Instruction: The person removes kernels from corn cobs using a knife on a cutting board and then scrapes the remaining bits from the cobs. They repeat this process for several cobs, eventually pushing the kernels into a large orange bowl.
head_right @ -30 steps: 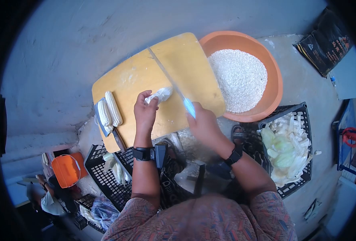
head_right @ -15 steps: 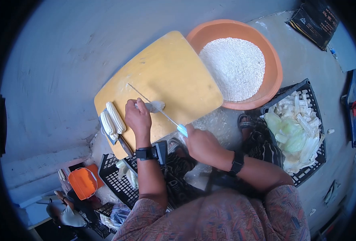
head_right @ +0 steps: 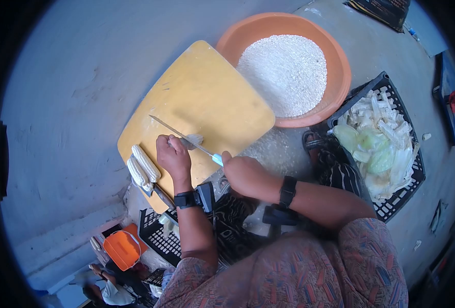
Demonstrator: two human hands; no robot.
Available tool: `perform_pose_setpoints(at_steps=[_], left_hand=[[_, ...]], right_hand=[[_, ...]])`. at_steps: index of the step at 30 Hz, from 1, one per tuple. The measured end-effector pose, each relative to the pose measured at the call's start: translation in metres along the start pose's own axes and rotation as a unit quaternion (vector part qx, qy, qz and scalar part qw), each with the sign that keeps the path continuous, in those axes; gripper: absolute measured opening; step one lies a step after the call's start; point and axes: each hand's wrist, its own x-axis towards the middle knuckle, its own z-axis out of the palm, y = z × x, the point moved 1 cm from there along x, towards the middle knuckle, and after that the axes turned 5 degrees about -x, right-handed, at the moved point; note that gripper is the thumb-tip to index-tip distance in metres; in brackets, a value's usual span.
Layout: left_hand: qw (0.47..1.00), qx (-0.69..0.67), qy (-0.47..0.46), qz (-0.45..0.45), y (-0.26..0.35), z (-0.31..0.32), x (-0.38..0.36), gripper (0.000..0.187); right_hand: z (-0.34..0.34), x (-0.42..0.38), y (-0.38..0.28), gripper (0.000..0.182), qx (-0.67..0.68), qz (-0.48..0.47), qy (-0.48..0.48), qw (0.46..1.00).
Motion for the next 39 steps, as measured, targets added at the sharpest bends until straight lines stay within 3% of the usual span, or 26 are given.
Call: perform_pose_setpoints(at_steps=[7,18,20,26,39], left_hand=[[0.999,-0.008,0.01,0.047,0.002,0.001,-0.007,0.015],[0.999,0.036,-0.002,0.011,-0.001,-0.001,-0.006,0.012],[1.0,0.021,0.005,0.021,0.004,0.0,-0.005,0.013],[1.0,0.006,-0.001,0.015,0.004,0.001,-0.007,0.012],[0.999,0.023,0.007,0.029,0.003,0.003,-0.008,0.014]], right_hand=[[0.005,0.022,-0.006,0.015,-0.016,0.003,0.036,0.999],[0.0,-0.005,0.0,0.018,0.04,0.044,-0.012,0.998],[0.0,-0.011,0.007,0.018,-0.035,-0.011,0.017,0.999],[0.003,0.01,0.002,0.017,-0.017,0.029,-0.006,0.999],[0.016,0.047,0.001,0.018,-0.017,0.008,0.025,1.0]])
